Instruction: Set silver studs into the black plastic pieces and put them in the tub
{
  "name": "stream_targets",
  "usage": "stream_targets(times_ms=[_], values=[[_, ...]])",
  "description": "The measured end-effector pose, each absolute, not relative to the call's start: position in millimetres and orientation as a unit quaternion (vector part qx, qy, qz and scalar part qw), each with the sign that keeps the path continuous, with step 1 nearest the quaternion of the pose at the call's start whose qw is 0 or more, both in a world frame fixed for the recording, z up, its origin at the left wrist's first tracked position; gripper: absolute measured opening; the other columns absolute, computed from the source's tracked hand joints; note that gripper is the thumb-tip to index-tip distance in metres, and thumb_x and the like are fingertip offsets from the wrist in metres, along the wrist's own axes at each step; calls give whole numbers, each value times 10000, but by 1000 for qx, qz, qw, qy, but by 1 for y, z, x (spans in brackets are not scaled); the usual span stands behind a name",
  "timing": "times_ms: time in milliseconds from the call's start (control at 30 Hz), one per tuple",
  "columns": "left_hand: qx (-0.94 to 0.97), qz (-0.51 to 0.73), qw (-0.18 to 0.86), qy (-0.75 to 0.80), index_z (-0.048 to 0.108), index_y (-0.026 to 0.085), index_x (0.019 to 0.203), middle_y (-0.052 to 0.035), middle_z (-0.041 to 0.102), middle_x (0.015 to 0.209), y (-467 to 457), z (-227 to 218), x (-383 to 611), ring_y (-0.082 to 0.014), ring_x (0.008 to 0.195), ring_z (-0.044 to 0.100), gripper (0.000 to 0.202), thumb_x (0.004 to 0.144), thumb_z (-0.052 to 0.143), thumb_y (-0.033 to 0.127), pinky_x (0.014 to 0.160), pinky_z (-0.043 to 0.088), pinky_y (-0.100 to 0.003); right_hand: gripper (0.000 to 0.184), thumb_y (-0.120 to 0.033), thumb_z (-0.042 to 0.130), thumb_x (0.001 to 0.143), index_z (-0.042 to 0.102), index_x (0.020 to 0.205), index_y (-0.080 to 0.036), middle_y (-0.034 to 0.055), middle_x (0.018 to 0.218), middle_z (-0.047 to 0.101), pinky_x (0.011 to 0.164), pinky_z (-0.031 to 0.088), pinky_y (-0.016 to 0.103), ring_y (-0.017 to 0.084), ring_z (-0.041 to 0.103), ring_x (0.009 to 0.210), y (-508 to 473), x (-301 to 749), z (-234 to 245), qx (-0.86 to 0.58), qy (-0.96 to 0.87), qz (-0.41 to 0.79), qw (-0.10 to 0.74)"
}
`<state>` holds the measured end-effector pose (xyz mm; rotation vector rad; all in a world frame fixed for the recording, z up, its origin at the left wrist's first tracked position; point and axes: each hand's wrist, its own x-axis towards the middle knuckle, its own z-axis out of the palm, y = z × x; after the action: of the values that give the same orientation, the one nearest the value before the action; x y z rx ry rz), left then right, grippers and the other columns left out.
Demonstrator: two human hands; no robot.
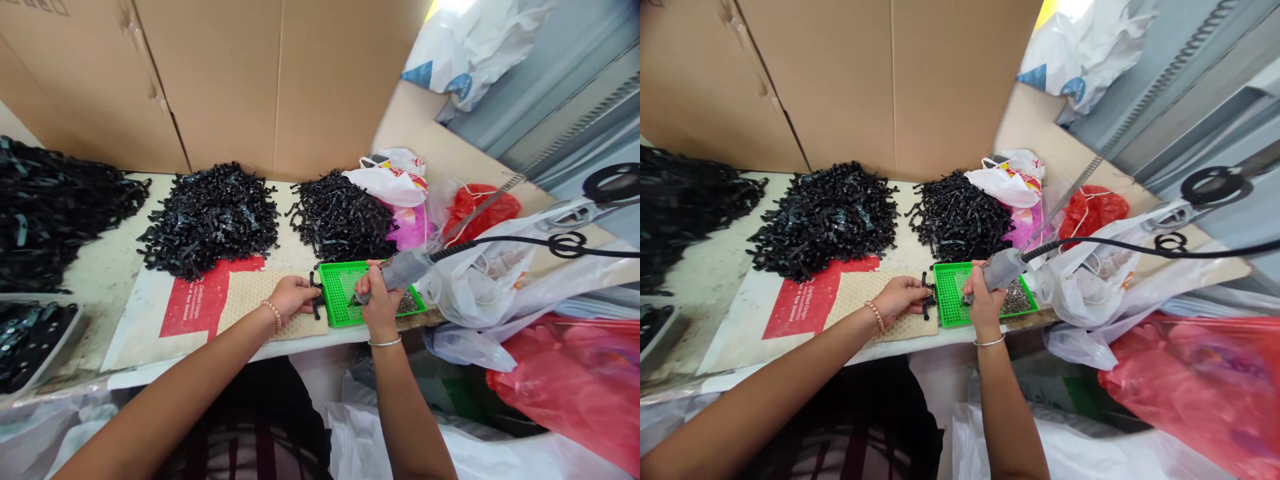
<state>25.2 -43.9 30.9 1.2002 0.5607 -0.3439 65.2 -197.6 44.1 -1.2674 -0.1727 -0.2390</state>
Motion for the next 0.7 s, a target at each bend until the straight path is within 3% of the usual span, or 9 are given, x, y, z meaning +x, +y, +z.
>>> stream_targets(times_ms=[300, 567, 700], values=[[533, -155, 792, 252, 579, 109, 692, -43, 655, 636, -43, 24, 25, -123, 536, 626, 212, 699, 791, 97, 535, 566, -232, 248, -386, 702, 783, 580, 878, -192, -88, 473, 457, 434, 367, 208, 84, 419, 406, -201, 68, 39, -596, -100, -105, 790], [537, -149, 785, 270, 562, 110, 676, -27, 638, 607, -44, 29, 25, -107, 510, 614, 183, 757, 698, 18, 484, 540, -190, 243, -384, 701, 788, 585, 884, -193, -89, 476, 451, 435, 367, 207, 83, 415, 409, -200, 69, 39, -593, -107, -100, 792], [538, -141, 785, 273, 561, 113, 668, -13, 621, 588, -44, 29, 24, -105, 504, 606, 203, 728, 741, 40, 487, 538, -192, 240, -378, 701, 791, 584, 885, -191, -86, 480, 456, 442, 373, 210, 84, 421, 416, -201, 69, 39, -598, -109, -100, 788]])
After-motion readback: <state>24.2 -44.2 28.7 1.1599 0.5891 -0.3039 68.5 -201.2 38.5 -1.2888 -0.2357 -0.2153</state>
